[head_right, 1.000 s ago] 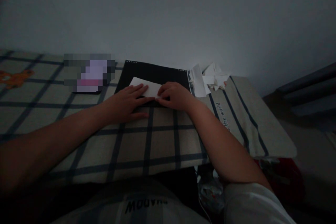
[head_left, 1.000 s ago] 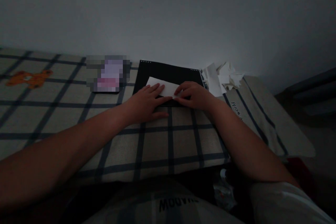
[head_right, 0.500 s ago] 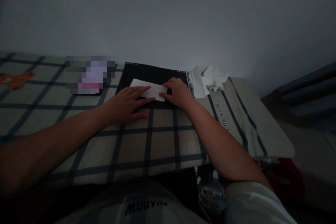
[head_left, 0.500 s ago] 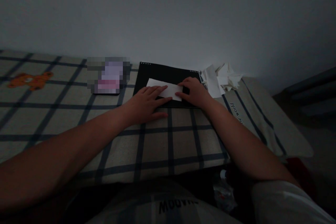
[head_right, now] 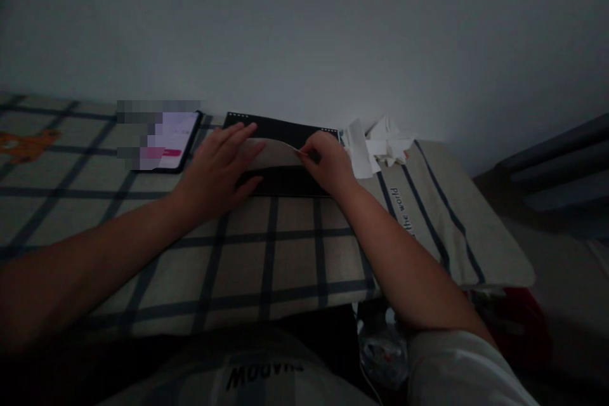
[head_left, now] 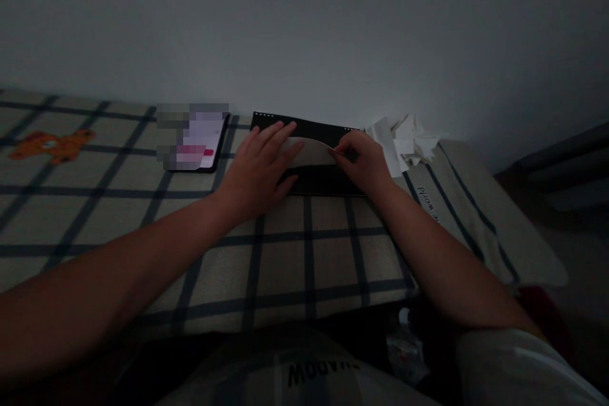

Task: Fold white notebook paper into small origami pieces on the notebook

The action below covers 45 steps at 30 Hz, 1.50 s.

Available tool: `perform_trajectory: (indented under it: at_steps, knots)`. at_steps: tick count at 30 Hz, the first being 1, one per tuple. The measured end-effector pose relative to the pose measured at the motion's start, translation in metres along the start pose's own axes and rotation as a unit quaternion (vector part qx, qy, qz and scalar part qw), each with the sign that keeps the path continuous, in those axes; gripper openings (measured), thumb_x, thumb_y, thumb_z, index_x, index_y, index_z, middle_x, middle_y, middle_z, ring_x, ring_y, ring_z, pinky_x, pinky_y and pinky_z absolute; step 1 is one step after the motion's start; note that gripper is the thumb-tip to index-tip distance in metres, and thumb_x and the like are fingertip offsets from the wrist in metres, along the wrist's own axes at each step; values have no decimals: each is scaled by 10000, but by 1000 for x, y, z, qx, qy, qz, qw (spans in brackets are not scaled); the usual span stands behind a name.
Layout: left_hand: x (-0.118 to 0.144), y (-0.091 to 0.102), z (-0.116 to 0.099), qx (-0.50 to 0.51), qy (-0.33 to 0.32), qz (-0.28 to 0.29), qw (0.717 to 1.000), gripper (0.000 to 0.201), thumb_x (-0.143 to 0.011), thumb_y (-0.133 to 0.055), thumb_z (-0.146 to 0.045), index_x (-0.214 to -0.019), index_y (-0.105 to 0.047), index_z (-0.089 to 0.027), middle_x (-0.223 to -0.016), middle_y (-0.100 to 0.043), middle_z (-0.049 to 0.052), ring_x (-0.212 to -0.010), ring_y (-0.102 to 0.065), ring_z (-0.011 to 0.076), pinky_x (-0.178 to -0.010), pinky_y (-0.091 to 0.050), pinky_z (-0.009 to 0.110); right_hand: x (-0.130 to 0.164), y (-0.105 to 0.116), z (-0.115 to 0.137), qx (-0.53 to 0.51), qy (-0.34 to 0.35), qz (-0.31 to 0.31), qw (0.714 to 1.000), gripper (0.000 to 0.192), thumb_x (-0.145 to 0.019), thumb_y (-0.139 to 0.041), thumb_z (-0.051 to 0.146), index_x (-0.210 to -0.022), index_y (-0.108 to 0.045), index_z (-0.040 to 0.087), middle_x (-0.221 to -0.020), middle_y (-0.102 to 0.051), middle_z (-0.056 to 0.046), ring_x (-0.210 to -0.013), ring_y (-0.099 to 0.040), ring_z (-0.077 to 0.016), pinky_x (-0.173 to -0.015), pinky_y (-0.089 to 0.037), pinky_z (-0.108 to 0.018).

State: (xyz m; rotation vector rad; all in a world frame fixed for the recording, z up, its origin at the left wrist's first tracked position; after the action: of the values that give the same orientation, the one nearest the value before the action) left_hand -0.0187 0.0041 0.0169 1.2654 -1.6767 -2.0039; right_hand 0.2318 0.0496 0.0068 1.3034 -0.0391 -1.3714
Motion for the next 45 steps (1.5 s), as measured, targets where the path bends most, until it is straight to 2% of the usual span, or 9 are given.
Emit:
perform_trajectory:
  at_steps: [3, 8, 13, 17, 23, 28, 32, 39, 45]
  knots:
    - [-1, 3, 3, 8, 18, -16, 1000, 664, -970, -587, -279, -1601, -396, -191, -1679, -382, 164, -1549, -338, 376, -1253, -287, 619, 1, 3, 7, 0, 30, 19, 999, 152, -904, -640, 273, -786, -545, 260, -838, -631, -40, -823, -574, -223, -756, -457, -390]
    - [-3, 1, 4, 16, 28, -11, 999, 604, -978, -552, -272, -1569, -454, -195, -1602, -499, 150, -1459, -459, 366, -1187, -389, 580, 3, 4, 23, 16, 88, 108, 990, 126, -827, -603, 156, -801, -533, 257, -883, -652, -60, -890, -591, -244, -791, -453, -389]
    - [-4, 1, 11, 10, 35, -13, 999, 348, -999, -513, -279, -1289, -706, -264, -1338, -712, 88, -1284, -603, 320, -1053, -467, 531, 4, 4, 34, 11, 137, 179, 974, 48, -850, -613, 200, -827, -590, 236, -880, -691, -70, -850, -611, -226, -746, -442, -357]
    - [-4, 0, 18, -5, 34, 3, 999, 285, -1015, -505, -326, -1022, -789, -303, -1124, -789, 34, -1143, -668, 293, -993, -463, 521, 6, 4, 40, -39, 143, 188, 971, 156, -928, -636, 374, -904, -677, 225, -862, -728, -60, -803, -639, -200, -729, -469, -337]
    - [-2, -4, 24, -15, 30, 11, 999, 284, -1016, -532, -327, -1077, -809, -309, -1160, -792, 37, -1141, -670, 298, -939, -477, 502, 9, 3, 40, -48, 160, 193, 967, 212, -968, -559, 295, -908, -742, 205, -904, -764, -79, -850, -685, -201, -764, -502, -332]
    - [-3, -7, 21, -26, 17, -5, 1000, 321, -1026, -515, -316, -1209, -774, -270, -1266, -761, 58, -1190, -659, 303, -967, -495, 500, 7, -1, 33, -2, 98, 212, 972, 218, -981, -577, 293, -852, -718, 188, -871, -740, -78, -789, -641, -188, -711, -439, -318]
    - [-4, -8, 15, 8, -31, -2, 999, 357, -1029, -500, -345, -1272, -744, -253, -1270, -747, 90, -1202, -661, 309, -989, -511, 499, 5, -4, 28, -7, 40, 199, 979, 255, -967, -651, 385, -798, -679, 196, -804, -706, -44, -739, -603, -170, -683, -392, -307]
    - [-2, -3, 10, 36, -40, -34, 998, 455, -1003, -549, -379, -1401, -643, -180, -1484, -586, 175, -1329, -582, 349, -1054, -508, 523, 4, -11, 16, -141, -131, 168, 967, 393, -952, -639, 540, -735, -609, 214, -672, -679, -7, -615, -572, -144, -592, -376, -294]
    - [-4, -3, 8, 26, -38, 0, 999, 493, -989, -553, -329, -1456, -581, -172, -1502, -575, 163, -1368, -533, 362, -1115, -465, 556, 4, -11, 14, -148, -130, 180, 964, 406, -922, -656, 571, -723, -612, 220, -683, -680, -6, -636, -585, -150, -604, -395, -298]
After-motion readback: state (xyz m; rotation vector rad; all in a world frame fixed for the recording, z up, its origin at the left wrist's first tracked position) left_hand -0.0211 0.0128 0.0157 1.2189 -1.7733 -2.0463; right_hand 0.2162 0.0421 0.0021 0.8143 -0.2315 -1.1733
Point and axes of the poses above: each hand's wrist, its own x-axis away from the middle knuckle, its own y-axis out of the back of the hand, z = x × y, the point moved 2 cm from there along -x, towards the middle knuckle
